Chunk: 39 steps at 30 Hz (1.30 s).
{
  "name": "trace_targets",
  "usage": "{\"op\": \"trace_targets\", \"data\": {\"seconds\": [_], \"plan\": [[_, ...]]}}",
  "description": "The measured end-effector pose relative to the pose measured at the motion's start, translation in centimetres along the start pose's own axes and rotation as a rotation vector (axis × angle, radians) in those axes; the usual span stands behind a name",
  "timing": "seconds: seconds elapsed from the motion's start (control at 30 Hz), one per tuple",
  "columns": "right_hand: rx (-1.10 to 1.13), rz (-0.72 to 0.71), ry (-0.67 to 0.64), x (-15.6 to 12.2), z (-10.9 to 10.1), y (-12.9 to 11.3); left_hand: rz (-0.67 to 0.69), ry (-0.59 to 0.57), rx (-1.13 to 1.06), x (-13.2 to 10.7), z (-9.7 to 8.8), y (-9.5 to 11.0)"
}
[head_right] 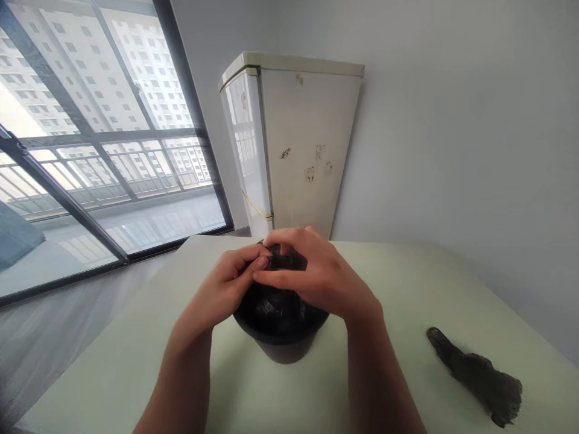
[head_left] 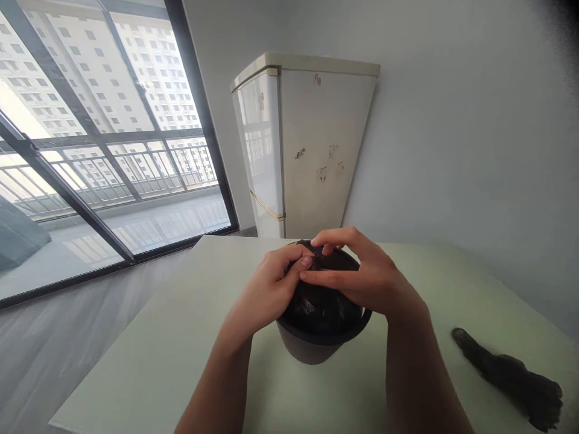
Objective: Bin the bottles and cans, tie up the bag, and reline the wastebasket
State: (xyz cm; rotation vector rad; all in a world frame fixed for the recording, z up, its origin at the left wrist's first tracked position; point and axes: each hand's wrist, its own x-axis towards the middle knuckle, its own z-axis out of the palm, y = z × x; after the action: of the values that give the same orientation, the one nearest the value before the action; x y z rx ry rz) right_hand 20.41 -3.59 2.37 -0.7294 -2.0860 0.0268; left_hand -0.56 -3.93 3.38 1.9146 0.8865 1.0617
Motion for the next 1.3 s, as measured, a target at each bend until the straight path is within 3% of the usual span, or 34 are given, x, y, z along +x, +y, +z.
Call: {"op": "trace_targets", "data": {"seconds": [0.1,0.23,0.37,0.5,0.67,0.9,1.03,1.3], "plan": [[0.0,0.055,-0.001,-0.1,0.0,-0.1,0.01,0.006,0.023,0.0,-0.1,0.1],[-0.043,-0.164,-0.001,0.3,0.0,0.3,0.044,0.066,0.097,0.0,0.0,0.3],[0.141,-0.204,-0.062,0.8,0.0,0.8,0.045,0.106,0.124,0.1,-0.4,0.3],[0.355,-0.2,-0.202,0.7,-0.4,1.3,0.047,0.098,0.183,0.0,-1.0,0.1],[0.423,0.002,-0.359,0.5,-0.8,1.2,0.043,0.169,0.171,0.0,-1.3,-0.2],[0.594,0.466,-0.189,1.3,-0.9,0.2,0.053,0.354,0.135,0.3,-1.2,-0.6],[0.688,0.548,-0.22,1.3,-0.9,0.6,0.074,0.442,0.238,0.5,-1.2,-0.9],[0.601,0.611,-0.245,0.8,-1.4,1.9,0.038,0.407,0.355,0.9,-1.7,-1.9]]}}
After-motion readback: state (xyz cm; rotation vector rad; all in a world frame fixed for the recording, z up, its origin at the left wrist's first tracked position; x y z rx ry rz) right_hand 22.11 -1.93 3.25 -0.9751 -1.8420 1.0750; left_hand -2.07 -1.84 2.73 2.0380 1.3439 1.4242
